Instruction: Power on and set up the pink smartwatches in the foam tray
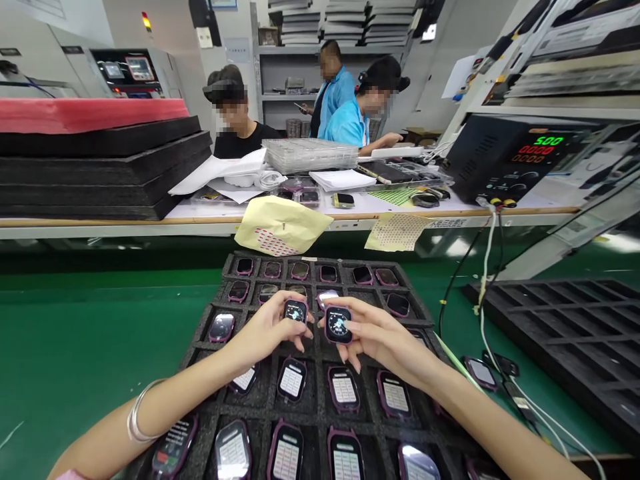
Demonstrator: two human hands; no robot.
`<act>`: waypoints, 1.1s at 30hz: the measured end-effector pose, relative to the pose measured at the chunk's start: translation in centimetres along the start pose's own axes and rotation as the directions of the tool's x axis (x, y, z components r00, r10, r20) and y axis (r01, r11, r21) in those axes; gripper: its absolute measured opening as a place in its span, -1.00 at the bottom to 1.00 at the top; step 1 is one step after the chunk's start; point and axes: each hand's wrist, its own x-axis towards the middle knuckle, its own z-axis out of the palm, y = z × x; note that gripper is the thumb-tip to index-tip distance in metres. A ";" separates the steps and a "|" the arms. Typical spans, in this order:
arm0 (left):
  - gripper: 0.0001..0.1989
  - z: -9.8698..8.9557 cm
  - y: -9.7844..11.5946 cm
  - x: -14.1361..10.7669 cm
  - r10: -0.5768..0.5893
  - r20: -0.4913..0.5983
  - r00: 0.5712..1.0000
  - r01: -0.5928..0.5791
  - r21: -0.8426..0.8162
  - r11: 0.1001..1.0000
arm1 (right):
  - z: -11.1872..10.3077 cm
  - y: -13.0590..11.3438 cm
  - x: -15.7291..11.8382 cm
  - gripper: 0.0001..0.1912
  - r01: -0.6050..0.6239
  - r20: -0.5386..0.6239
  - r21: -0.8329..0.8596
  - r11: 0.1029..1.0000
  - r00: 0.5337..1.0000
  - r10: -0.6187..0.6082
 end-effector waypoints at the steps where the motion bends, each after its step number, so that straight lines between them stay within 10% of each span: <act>1: -0.67 0.0 -0.1 0.1 -0.009 -0.006 1.000 0.009 -0.053 0.999 | -0.1 0.1 0.0 -0.59 0.005 -0.014 -0.017 1.000 1.000 -0.006; 33: -0.73 0.0 -0.9 0.4 0.009 0.087 0.996 -0.006 -0.036 0.999 | -0.6 0.8 0.4 -0.51 0.056 -0.112 -0.351 0.935 0.988 -0.102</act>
